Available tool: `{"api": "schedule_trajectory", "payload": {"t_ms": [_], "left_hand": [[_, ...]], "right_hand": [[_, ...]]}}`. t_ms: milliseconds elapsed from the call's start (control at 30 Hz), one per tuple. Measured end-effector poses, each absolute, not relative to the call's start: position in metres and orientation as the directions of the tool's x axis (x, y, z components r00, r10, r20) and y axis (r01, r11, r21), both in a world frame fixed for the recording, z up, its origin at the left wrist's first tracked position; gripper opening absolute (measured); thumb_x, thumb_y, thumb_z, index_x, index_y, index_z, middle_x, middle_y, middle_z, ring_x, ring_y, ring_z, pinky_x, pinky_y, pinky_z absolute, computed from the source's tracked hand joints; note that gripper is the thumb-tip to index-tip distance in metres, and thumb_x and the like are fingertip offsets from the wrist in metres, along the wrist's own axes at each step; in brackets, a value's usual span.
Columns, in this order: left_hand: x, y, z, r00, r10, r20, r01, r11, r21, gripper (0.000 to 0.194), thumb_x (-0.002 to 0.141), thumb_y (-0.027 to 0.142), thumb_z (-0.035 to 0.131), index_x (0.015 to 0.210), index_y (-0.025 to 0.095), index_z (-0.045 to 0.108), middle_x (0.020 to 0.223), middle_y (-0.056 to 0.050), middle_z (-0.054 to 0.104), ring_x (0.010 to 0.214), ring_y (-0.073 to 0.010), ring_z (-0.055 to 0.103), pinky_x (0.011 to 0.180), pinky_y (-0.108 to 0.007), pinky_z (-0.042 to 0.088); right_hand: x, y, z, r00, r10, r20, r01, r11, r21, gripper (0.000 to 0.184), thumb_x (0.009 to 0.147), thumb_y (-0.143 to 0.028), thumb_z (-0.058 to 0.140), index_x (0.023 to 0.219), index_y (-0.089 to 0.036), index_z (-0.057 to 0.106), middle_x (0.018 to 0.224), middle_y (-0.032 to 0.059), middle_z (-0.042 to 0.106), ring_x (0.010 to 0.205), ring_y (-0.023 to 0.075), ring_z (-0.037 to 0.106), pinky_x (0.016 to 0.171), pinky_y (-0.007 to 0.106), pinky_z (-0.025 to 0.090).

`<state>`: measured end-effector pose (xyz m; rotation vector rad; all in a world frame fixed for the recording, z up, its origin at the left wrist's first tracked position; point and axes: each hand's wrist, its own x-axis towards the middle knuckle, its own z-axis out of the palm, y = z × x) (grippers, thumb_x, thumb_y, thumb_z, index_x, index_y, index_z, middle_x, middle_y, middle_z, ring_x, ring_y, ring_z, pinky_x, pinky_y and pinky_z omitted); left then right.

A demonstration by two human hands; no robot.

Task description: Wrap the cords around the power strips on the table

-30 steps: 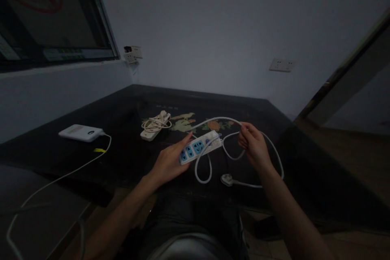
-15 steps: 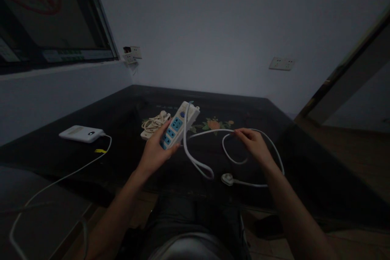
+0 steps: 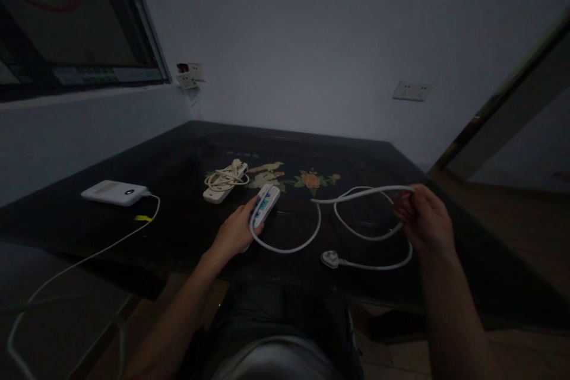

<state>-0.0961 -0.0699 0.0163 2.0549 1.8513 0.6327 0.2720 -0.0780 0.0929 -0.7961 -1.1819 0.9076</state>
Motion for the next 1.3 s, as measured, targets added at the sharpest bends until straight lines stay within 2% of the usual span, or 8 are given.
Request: {"api": "schedule_trajectory", "payload": {"t_ms": [200, 467, 633, 767, 933, 1067, 1200, 1300], "left_hand": [[-0.087, -0.071, 0.015, 0.148, 0.980, 0.131, 0.867, -0.192, 0.460, 0.071, 0.079, 0.030, 0.055, 0.145, 0.021, 0.031, 0.127, -0.013, 0.055, 0.113, -0.0269, 0.055, 0.096, -0.036, 0.042], [-0.083, -0.069, 0.010, 0.199, 0.964, 0.178, 0.892, -0.253, 0.375, 0.065, 0.078, 0.028, 0.056, 0.140, 0.017, 0.041, 0.117, -0.015, 0.059, 0.108, -0.0297, 0.052, 0.095, -0.042, 0.040], [-0.083, -0.070, 0.010, 0.194, 0.964, 0.183, 0.835, -0.260, 0.485, 0.064, 0.079, 0.029, 0.056, 0.140, 0.016, 0.042, 0.127, -0.016, 0.054, 0.115, -0.0304, 0.051, 0.098, -0.045, 0.040], [-0.096, -0.075, 0.015, 0.286, 0.943, 0.168, 0.665, -0.322, 0.674, 0.064, 0.079, 0.032, 0.057, 0.139, 0.017, 0.041, 0.141, -0.014, 0.046, 0.128, -0.0277, 0.045, 0.108, -0.045, 0.034], [-0.121, -0.076, 0.023, 0.282, 0.958, 0.052, 0.533, -0.202, 0.822, 0.064, 0.084, 0.041, 0.051, 0.141, 0.016, 0.038, 0.144, -0.014, 0.044, 0.128, -0.0260, 0.047, 0.106, -0.043, 0.039], [-0.126, -0.058, 0.025, 0.202, 0.979, 0.040, 0.589, -0.154, 0.794, 0.060, 0.085, 0.044, 0.046, 0.136, 0.013, 0.044, 0.132, -0.018, 0.056, 0.118, -0.0269, 0.057, 0.097, -0.043, 0.046], [-0.112, -0.039, 0.030, 0.207, 0.972, 0.109, 0.663, -0.221, 0.716, 0.056, 0.085, 0.042, 0.048, 0.131, 0.011, 0.050, 0.126, -0.017, 0.060, 0.109, -0.0259, 0.062, 0.095, -0.041, 0.047], [-0.093, -0.042, 0.040, 0.250, 0.939, 0.238, 0.687, -0.345, 0.640, 0.047, 0.086, 0.038, 0.048, 0.127, 0.015, 0.053, 0.126, -0.014, 0.060, 0.113, -0.0249, 0.059, 0.098, -0.041, 0.045]], "right_hand": [[0.272, -0.069, 0.089, 0.221, 0.906, 0.360, -0.035, 0.376, -0.926, 0.031, 0.073, -0.049, 0.071, 0.074, -0.019, 0.063, 0.051, -0.0071, 0.032, 0.043, 0.0057, 0.026, 0.039, 0.019, 0.018], [0.267, -0.067, 0.083, 0.134, 0.930, 0.343, 0.274, 0.298, -0.914, 0.035, 0.074, -0.052, 0.066, 0.079, -0.018, 0.065, 0.056, -0.0037, 0.045, 0.047, 0.0087, 0.035, 0.042, 0.022, 0.024], [0.263, -0.059, 0.076, 0.085, 0.922, 0.378, 0.396, 0.317, -0.862, 0.031, 0.081, -0.046, 0.059, 0.096, -0.020, 0.063, 0.057, -0.0051, 0.045, 0.049, 0.0103, 0.039, 0.046, 0.022, 0.027], [0.262, -0.047, 0.068, 0.040, 0.895, 0.445, 0.638, 0.320, -0.701, 0.027, 0.088, -0.041, 0.050, 0.097, -0.018, 0.061, 0.061, -0.0022, 0.051, 0.055, 0.0135, 0.048, 0.053, 0.024, 0.035], [0.263, -0.023, 0.055, 0.053, 0.951, 0.306, 0.958, 0.038, -0.284, 0.028, 0.095, -0.031, 0.039, 0.108, -0.019, 0.061, 0.095, 0.0117, 0.068, 0.084, 0.0232, 0.063, 0.070, 0.031, 0.043], [0.260, -0.005, 0.042, 0.018, 0.995, 0.100, 0.999, -0.015, -0.029, 0.032, 0.095, -0.024, 0.035, 0.116, -0.017, 0.058, 0.112, 0.0168, 0.065, 0.093, 0.0266, 0.064, 0.073, 0.035, 0.046], [0.253, -0.001, 0.034, -0.034, 0.997, 0.075, 0.999, 0.033, 0.016, 0.037, 0.091, -0.020, 0.044, 0.126, -0.014, 0.054, 0.123, 0.0193, 0.059, 0.110, 0.0297, 0.056, 0.082, 0.038, 0.047], [0.245, -0.005, 0.036, -0.116, 0.981, 0.158, 0.993, 0.111, 0.038, 0.046, 0.091, -0.020, 0.045, 0.137, -0.016, 0.044, 0.136, 0.0188, 0.049, 0.120, 0.0311, 0.048, 0.090, 0.042, 0.045]]}}
